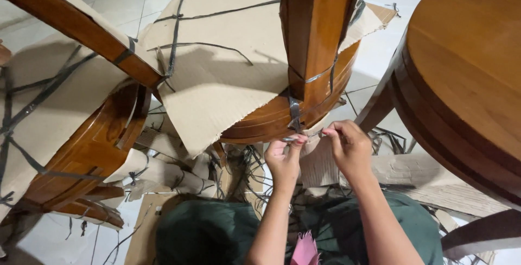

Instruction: Wrapping wooden chairs with cardboard and securing them with plastic straps for protection during transport.

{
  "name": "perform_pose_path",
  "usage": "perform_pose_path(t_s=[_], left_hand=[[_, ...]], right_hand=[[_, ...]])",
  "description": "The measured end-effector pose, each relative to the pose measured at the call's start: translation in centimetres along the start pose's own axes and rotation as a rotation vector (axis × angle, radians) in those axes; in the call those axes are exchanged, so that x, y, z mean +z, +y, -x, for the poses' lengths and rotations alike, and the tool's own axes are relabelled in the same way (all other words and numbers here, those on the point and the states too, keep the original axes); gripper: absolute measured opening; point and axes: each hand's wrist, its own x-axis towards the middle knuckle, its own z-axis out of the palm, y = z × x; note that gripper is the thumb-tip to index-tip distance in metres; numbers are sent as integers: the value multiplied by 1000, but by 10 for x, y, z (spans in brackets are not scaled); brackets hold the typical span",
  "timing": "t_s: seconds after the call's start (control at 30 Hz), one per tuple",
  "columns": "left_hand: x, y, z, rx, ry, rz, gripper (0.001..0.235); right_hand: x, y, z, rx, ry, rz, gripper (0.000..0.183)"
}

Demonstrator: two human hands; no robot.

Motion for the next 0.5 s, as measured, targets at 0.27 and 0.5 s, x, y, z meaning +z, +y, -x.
perform_pose_path(t_s=[0.27,0.5], left_hand=[[-12,51,-15,646,-160,-495,15],[-25,50,-19,842,-261,-620,17]], right_hand=[[-23,-59,-10,75,-159,-115,11],[-14,-71,1,34,-192,-55,10]])
